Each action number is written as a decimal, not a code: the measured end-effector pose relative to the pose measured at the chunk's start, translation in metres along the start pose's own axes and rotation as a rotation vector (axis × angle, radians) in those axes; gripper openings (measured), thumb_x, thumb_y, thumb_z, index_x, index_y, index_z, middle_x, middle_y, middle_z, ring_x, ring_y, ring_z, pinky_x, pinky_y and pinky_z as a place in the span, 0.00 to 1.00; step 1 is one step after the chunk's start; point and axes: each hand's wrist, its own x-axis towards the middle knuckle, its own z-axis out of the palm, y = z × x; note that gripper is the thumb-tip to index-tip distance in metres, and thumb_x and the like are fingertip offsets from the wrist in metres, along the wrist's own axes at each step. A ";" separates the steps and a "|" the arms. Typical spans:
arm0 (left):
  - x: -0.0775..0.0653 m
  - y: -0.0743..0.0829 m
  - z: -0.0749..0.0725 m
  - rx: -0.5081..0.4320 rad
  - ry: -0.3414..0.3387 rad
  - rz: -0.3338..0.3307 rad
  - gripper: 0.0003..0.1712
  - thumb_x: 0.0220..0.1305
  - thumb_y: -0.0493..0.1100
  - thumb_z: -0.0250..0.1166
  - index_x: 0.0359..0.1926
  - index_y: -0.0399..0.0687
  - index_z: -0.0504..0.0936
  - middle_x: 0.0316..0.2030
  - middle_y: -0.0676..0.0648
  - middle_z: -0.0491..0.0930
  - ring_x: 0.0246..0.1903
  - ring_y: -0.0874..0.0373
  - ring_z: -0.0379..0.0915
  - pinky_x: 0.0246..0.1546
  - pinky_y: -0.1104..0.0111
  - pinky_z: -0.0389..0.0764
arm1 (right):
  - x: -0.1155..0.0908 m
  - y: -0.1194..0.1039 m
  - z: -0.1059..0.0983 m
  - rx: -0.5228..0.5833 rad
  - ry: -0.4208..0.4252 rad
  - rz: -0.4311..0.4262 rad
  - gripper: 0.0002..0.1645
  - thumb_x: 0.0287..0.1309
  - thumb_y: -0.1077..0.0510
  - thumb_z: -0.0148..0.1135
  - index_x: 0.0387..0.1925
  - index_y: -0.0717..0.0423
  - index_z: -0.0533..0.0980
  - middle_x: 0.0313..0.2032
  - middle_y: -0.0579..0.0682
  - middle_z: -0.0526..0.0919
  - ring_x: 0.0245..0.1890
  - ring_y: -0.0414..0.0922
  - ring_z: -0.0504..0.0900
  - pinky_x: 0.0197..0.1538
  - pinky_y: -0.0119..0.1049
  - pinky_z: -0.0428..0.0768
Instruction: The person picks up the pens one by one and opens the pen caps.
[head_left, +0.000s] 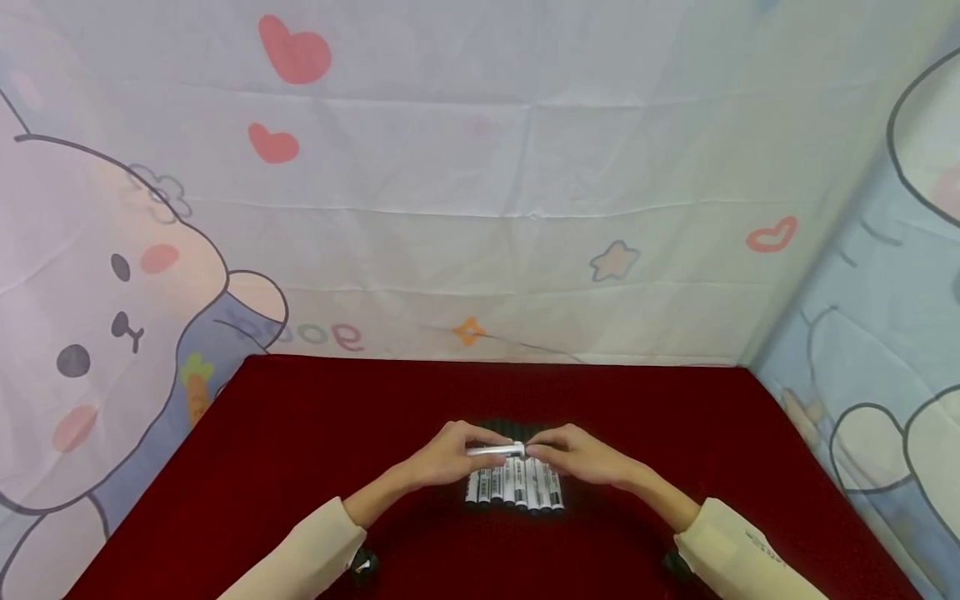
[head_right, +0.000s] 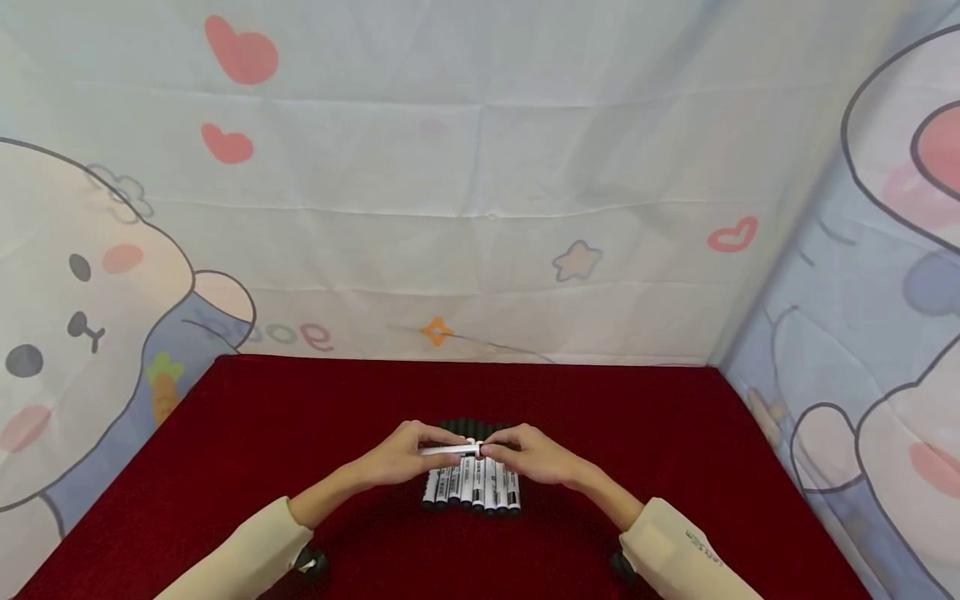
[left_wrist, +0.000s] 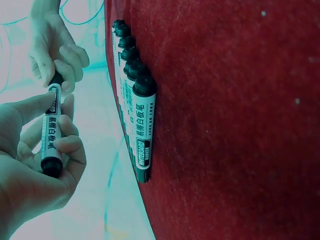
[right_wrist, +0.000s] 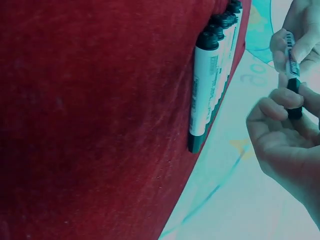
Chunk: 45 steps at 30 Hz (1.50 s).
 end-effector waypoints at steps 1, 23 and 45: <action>0.000 -0.001 0.000 -0.009 -0.006 -0.003 0.19 0.73 0.42 0.64 0.59 0.37 0.83 0.52 0.39 0.87 0.37 0.64 0.78 0.41 0.76 0.78 | 0.000 0.001 0.000 -0.016 0.019 -0.010 0.20 0.78 0.54 0.52 0.56 0.63 0.81 0.24 0.44 0.68 0.22 0.33 0.63 0.28 0.25 0.67; -0.013 0.003 0.006 0.251 -0.009 0.096 0.21 0.77 0.49 0.58 0.63 0.45 0.82 0.57 0.47 0.85 0.47 0.62 0.77 0.47 0.71 0.78 | -0.004 0.017 -0.006 -0.264 -0.005 -0.374 0.14 0.75 0.60 0.56 0.52 0.61 0.83 0.32 0.54 0.83 0.33 0.30 0.72 0.38 0.28 0.80; -0.007 0.004 -0.002 0.073 -0.058 0.018 0.23 0.79 0.47 0.54 0.63 0.36 0.80 0.64 0.37 0.78 0.63 0.44 0.76 0.62 0.57 0.80 | -0.003 0.019 0.001 -0.427 0.196 -0.510 0.11 0.72 0.63 0.59 0.50 0.55 0.84 0.30 0.52 0.81 0.34 0.30 0.68 0.38 0.26 0.75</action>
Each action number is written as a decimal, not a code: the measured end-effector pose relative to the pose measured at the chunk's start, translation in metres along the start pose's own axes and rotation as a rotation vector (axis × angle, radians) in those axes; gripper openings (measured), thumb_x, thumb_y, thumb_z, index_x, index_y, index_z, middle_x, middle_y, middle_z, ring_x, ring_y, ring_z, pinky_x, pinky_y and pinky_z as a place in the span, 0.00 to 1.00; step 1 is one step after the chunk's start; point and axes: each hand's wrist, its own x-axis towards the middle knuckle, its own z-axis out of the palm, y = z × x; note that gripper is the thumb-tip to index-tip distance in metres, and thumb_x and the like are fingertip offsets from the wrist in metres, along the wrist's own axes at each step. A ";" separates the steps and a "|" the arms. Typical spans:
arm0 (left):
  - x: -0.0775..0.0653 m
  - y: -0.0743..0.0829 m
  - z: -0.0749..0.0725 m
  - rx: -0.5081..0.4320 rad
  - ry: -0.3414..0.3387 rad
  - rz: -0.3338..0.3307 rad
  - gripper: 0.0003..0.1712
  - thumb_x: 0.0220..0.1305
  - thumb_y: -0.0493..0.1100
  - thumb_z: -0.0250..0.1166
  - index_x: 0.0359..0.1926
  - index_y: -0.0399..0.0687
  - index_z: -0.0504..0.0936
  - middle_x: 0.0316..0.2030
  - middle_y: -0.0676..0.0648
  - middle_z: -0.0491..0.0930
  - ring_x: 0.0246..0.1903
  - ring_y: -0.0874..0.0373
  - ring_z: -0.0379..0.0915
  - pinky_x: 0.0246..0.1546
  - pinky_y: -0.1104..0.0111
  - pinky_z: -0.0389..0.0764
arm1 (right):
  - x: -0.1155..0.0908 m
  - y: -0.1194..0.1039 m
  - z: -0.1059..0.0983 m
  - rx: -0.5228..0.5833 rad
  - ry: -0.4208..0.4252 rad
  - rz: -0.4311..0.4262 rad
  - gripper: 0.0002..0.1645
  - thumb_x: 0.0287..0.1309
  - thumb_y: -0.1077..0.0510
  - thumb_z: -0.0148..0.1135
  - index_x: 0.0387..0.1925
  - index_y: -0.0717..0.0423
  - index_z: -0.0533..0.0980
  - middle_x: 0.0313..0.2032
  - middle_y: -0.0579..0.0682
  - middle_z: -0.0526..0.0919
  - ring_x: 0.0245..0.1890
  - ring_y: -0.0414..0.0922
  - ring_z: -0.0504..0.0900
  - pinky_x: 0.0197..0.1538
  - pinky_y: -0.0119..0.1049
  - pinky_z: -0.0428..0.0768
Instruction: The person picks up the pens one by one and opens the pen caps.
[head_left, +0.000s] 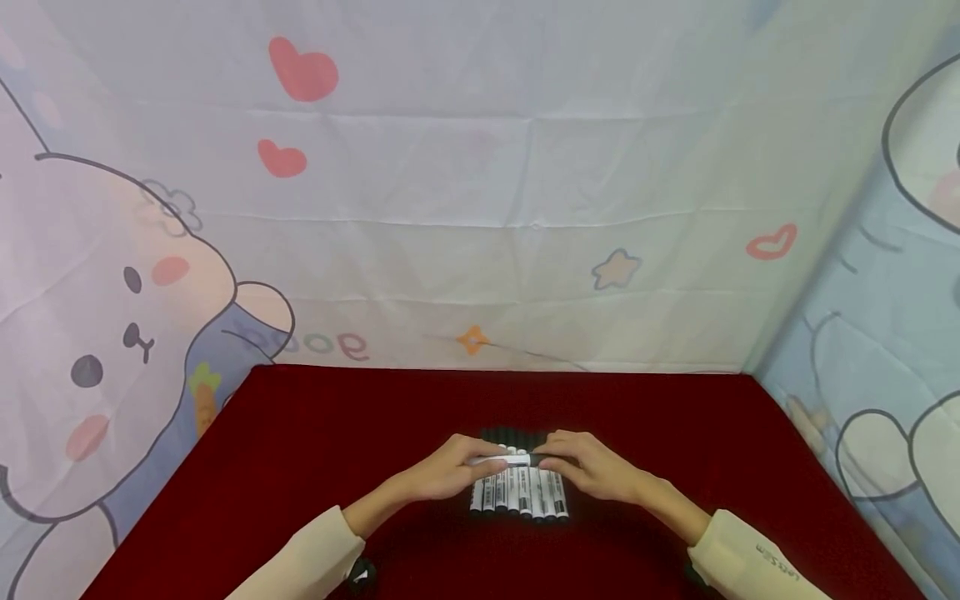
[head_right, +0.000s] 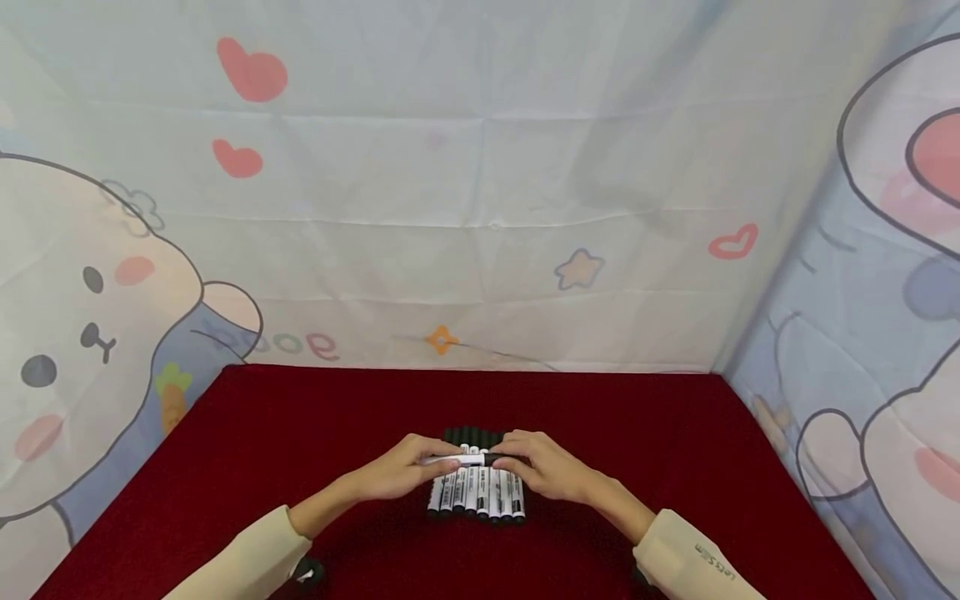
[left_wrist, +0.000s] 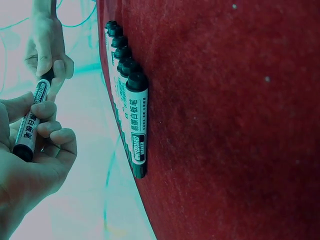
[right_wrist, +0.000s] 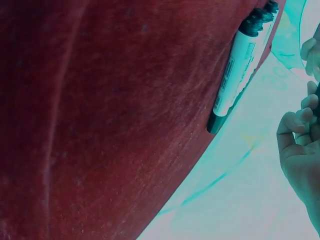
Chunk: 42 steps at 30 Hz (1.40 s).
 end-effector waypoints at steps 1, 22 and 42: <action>0.000 0.000 0.000 -0.004 0.000 0.003 0.23 0.80 0.47 0.54 0.63 0.36 0.80 0.64 0.37 0.79 0.63 0.44 0.76 0.62 0.57 0.80 | 0.000 0.000 0.000 -0.001 0.003 -0.004 0.11 0.72 0.63 0.59 0.50 0.55 0.84 0.30 0.52 0.81 0.34 0.31 0.68 0.38 0.26 0.75; 0.012 0.004 -0.004 0.082 0.026 0.121 0.19 0.77 0.45 0.59 0.59 0.39 0.84 0.46 0.42 0.88 0.38 0.66 0.74 0.41 0.75 0.78 | -0.005 -0.003 -0.010 0.161 -0.083 0.160 0.14 0.77 0.59 0.53 0.52 0.61 0.81 0.42 0.57 0.87 0.39 0.43 0.81 0.47 0.30 0.82; 0.013 -0.003 -0.001 0.111 0.141 0.087 0.18 0.75 0.45 0.61 0.59 0.44 0.84 0.48 0.45 0.87 0.42 0.64 0.78 0.47 0.71 0.82 | 0.011 -0.007 -0.006 0.098 -0.117 0.268 0.17 0.82 0.54 0.43 0.51 0.60 0.76 0.39 0.56 0.84 0.38 0.49 0.81 0.45 0.31 0.81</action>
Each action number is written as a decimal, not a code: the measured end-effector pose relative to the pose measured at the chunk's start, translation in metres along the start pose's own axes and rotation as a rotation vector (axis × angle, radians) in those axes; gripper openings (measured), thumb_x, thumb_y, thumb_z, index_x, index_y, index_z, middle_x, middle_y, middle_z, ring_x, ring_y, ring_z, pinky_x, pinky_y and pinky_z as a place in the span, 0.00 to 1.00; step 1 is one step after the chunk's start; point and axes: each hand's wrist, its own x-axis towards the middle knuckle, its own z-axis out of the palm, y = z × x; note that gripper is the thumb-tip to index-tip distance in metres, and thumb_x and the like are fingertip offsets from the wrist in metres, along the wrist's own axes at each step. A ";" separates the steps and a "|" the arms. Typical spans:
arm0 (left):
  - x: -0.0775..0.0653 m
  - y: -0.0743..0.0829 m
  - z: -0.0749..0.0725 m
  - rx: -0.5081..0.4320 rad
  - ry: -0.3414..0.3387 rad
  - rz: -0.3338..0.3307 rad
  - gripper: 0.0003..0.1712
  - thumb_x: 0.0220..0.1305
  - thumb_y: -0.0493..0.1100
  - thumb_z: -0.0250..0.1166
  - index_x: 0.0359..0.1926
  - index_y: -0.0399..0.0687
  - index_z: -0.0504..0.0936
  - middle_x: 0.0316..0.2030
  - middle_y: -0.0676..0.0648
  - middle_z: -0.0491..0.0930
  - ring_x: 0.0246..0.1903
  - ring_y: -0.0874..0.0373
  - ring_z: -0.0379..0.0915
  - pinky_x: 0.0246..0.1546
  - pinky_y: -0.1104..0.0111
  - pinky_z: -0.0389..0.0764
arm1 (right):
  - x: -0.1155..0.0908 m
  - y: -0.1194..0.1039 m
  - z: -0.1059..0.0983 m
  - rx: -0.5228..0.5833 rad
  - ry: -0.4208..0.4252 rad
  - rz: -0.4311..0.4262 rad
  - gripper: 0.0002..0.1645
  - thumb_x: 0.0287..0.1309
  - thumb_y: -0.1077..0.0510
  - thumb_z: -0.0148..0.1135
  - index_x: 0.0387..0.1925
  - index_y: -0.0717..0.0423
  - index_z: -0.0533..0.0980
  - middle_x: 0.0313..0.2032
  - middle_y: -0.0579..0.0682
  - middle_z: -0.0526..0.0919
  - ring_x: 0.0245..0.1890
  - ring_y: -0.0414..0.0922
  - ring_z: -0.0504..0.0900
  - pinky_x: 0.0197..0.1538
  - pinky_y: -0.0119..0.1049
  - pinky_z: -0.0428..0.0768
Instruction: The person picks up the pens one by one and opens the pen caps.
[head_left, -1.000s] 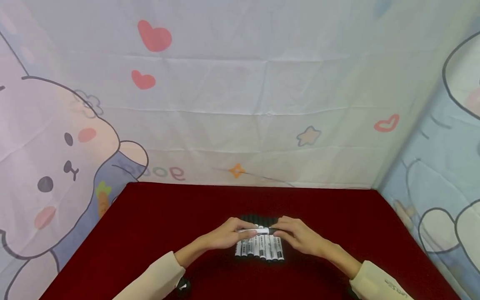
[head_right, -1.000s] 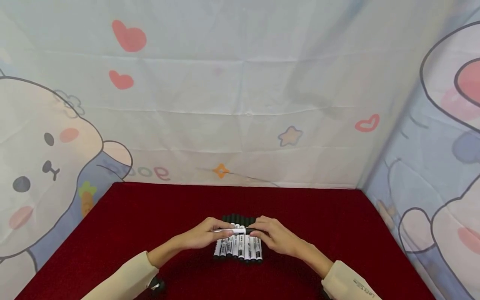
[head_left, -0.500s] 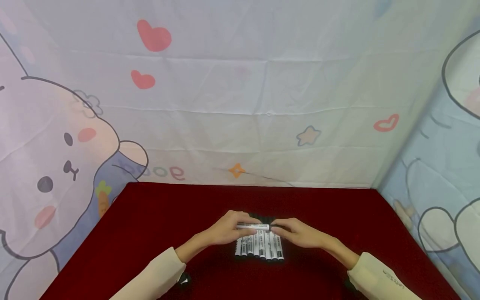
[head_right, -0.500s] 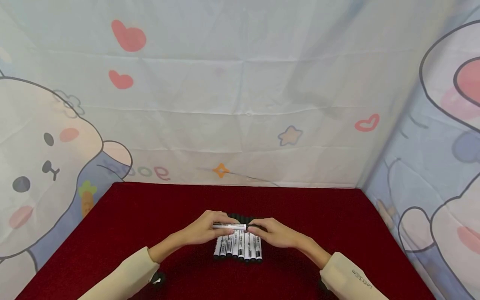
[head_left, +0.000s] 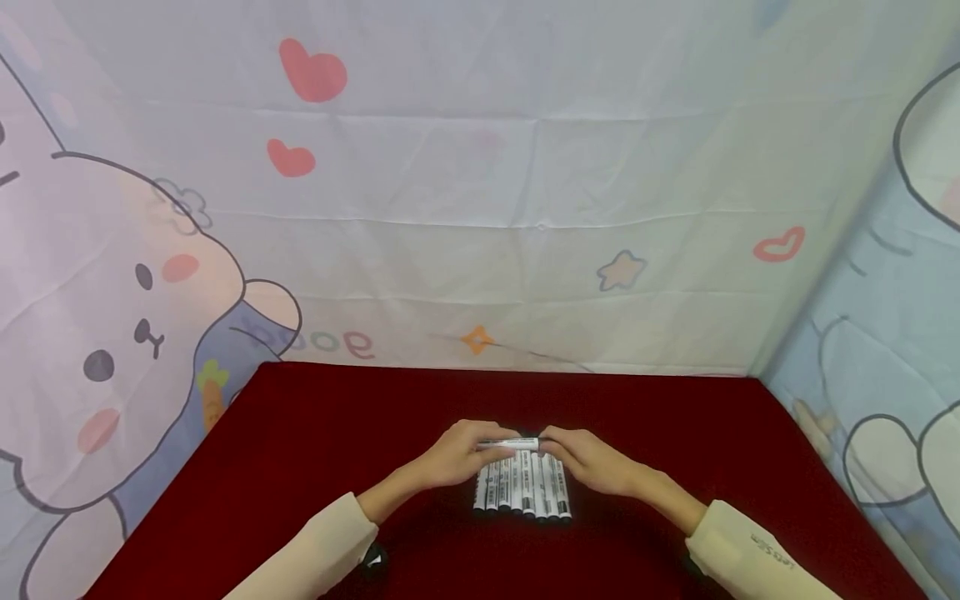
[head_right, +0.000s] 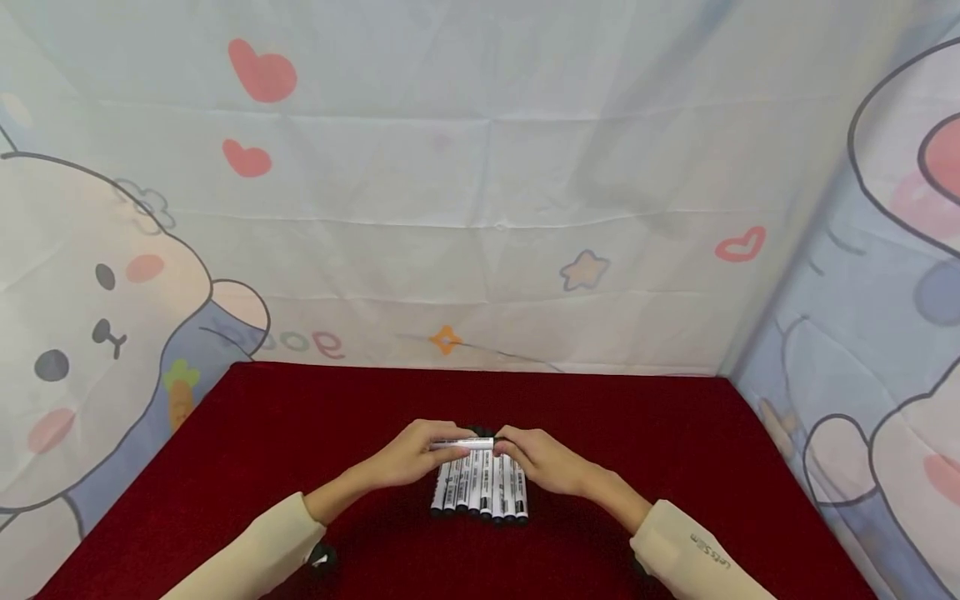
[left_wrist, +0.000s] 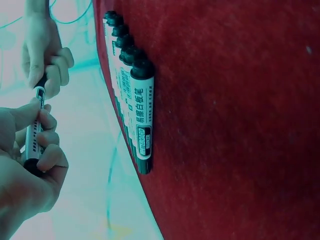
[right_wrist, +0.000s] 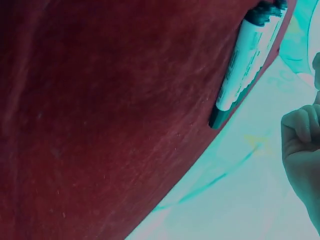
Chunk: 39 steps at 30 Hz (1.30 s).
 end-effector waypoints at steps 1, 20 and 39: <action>0.000 0.000 -0.001 -0.034 -0.011 -0.011 0.18 0.76 0.45 0.60 0.60 0.43 0.84 0.48 0.43 0.87 0.42 0.63 0.78 0.47 0.71 0.82 | 0.000 0.001 0.000 -0.021 0.012 -0.019 0.16 0.81 0.54 0.43 0.50 0.59 0.76 0.39 0.56 0.84 0.38 0.50 0.81 0.45 0.31 0.81; 0.005 0.007 -0.005 -0.362 -0.113 -0.189 0.21 0.78 0.46 0.56 0.61 0.39 0.82 0.62 0.39 0.80 0.65 0.44 0.74 0.62 0.48 0.78 | -0.003 0.006 -0.001 -0.066 0.145 -0.216 0.08 0.76 0.65 0.49 0.44 0.58 0.76 0.32 0.53 0.79 0.32 0.48 0.77 0.38 0.28 0.78; 0.006 0.007 0.002 -0.029 -0.001 0.009 0.14 0.71 0.39 0.65 0.54 0.40 0.86 0.45 0.42 0.88 0.37 0.65 0.80 0.40 0.76 0.80 | -0.007 0.008 -0.008 0.147 -0.111 0.068 0.21 0.81 0.51 0.46 0.59 0.60 0.77 0.47 0.58 0.86 0.43 0.51 0.83 0.50 0.33 0.82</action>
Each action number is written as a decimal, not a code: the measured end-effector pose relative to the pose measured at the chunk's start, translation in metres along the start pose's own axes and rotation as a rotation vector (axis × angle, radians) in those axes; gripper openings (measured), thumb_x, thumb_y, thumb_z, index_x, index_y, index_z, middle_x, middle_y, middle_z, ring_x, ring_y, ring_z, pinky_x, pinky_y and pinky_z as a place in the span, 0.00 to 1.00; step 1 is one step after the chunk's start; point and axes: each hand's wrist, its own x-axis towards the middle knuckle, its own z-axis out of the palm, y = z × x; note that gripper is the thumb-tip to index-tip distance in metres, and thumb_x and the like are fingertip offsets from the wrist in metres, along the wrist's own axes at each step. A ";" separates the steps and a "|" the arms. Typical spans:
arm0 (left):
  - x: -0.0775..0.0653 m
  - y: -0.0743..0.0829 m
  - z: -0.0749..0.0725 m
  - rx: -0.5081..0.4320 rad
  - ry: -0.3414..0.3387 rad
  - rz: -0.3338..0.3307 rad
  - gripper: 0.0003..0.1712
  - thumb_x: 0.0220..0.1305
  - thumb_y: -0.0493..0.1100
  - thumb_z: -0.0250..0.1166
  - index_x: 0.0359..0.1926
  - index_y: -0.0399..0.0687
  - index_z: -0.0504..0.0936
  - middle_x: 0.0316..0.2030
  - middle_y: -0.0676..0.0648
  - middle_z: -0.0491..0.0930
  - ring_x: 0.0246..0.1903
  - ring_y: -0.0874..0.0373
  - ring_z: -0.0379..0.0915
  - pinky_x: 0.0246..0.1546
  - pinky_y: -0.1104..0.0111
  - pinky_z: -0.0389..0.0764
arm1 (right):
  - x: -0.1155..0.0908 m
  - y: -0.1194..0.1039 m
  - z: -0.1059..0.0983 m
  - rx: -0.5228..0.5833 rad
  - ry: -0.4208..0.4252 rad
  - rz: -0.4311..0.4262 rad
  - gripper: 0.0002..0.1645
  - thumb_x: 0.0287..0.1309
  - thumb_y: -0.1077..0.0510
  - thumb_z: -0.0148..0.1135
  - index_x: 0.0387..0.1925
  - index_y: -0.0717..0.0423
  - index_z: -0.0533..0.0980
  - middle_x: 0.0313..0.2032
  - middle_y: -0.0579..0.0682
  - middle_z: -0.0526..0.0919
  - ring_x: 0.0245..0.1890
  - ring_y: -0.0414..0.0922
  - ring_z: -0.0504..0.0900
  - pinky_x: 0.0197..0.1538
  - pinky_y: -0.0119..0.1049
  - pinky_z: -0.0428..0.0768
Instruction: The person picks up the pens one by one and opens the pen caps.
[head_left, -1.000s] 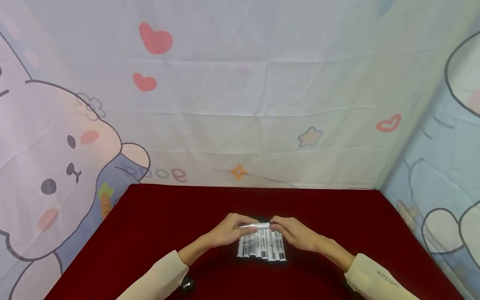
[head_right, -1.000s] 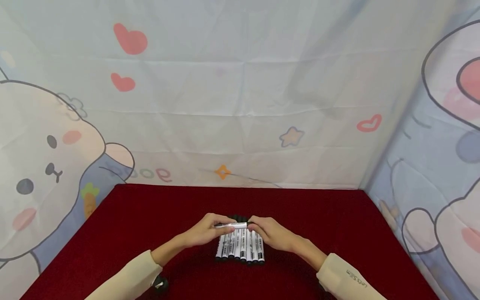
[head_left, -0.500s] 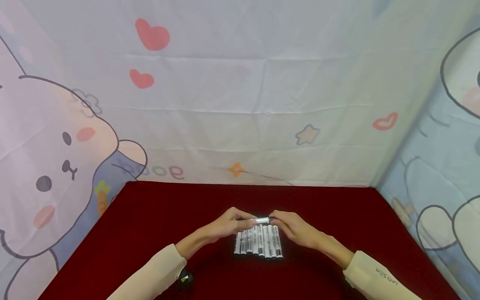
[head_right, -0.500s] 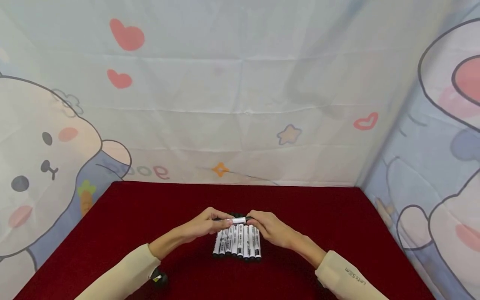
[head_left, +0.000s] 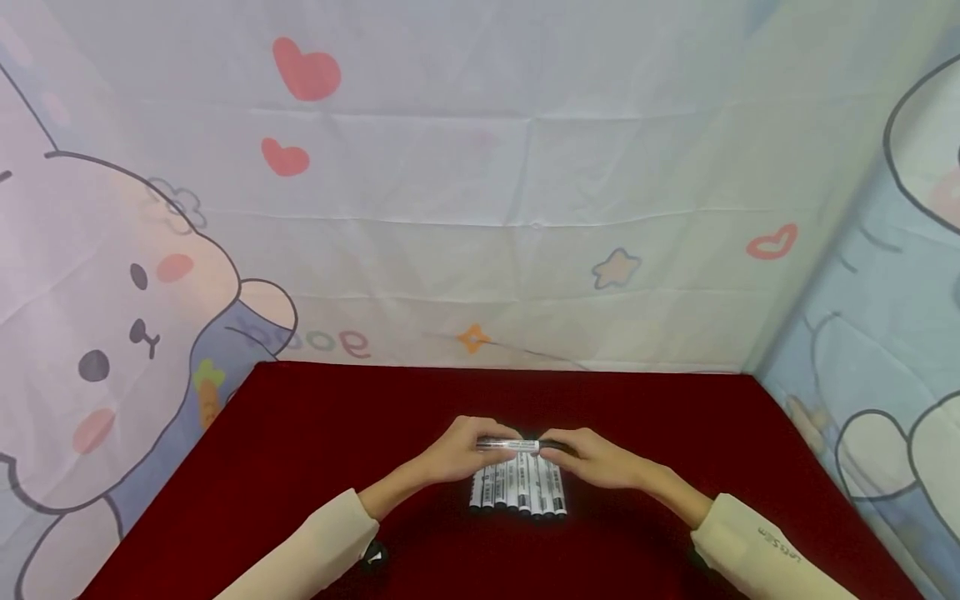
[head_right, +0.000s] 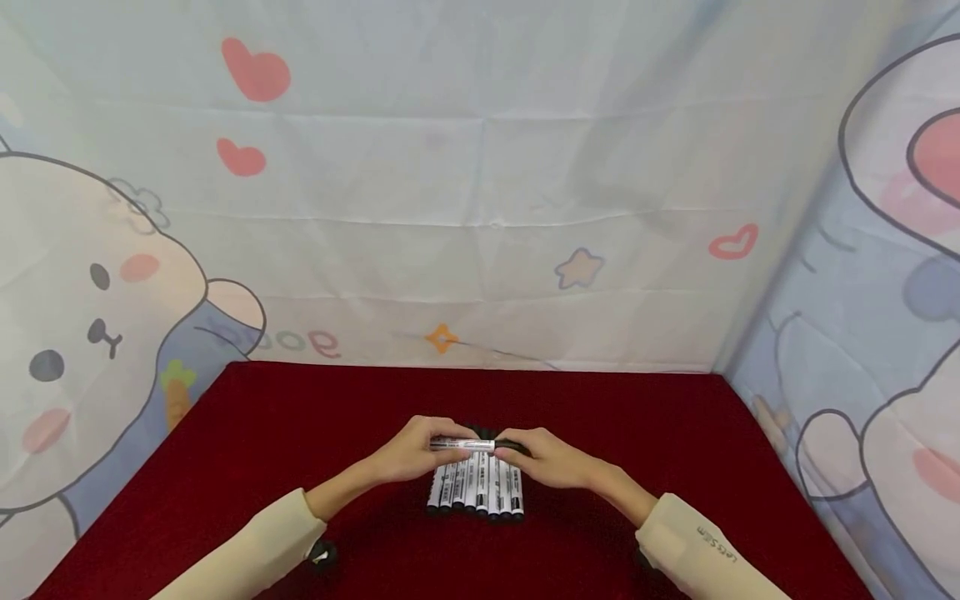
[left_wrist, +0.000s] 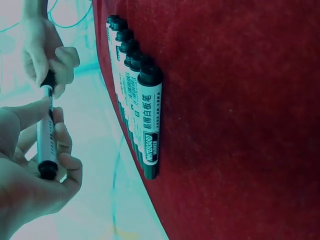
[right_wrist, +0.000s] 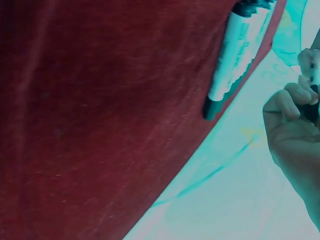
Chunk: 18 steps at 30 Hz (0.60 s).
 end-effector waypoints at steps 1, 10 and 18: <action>0.001 0.001 0.001 0.018 0.001 0.006 0.14 0.71 0.39 0.65 0.54 0.40 0.86 0.46 0.42 0.88 0.39 0.63 0.81 0.42 0.76 0.81 | 0.000 -0.002 -0.001 0.005 -0.017 0.006 0.21 0.81 0.51 0.46 0.59 0.61 0.76 0.46 0.59 0.86 0.42 0.49 0.83 0.48 0.32 0.83; 0.004 0.001 0.007 0.131 -0.012 0.006 0.16 0.73 0.41 0.64 0.57 0.41 0.84 0.47 0.45 0.87 0.41 0.61 0.78 0.42 0.74 0.80 | 0.003 -0.012 -0.011 -0.052 -0.132 0.098 0.21 0.81 0.51 0.44 0.53 0.63 0.77 0.28 0.47 0.74 0.27 0.33 0.70 0.33 0.26 0.71; -0.005 -0.004 0.007 0.097 -0.006 0.035 0.19 0.76 0.41 0.59 0.60 0.35 0.81 0.40 0.39 0.86 0.32 0.66 0.72 0.38 0.77 0.80 | 0.007 -0.005 -0.011 -0.210 -0.098 -0.101 0.19 0.82 0.52 0.40 0.52 0.60 0.75 0.40 0.56 0.84 0.38 0.46 0.81 0.46 0.29 0.80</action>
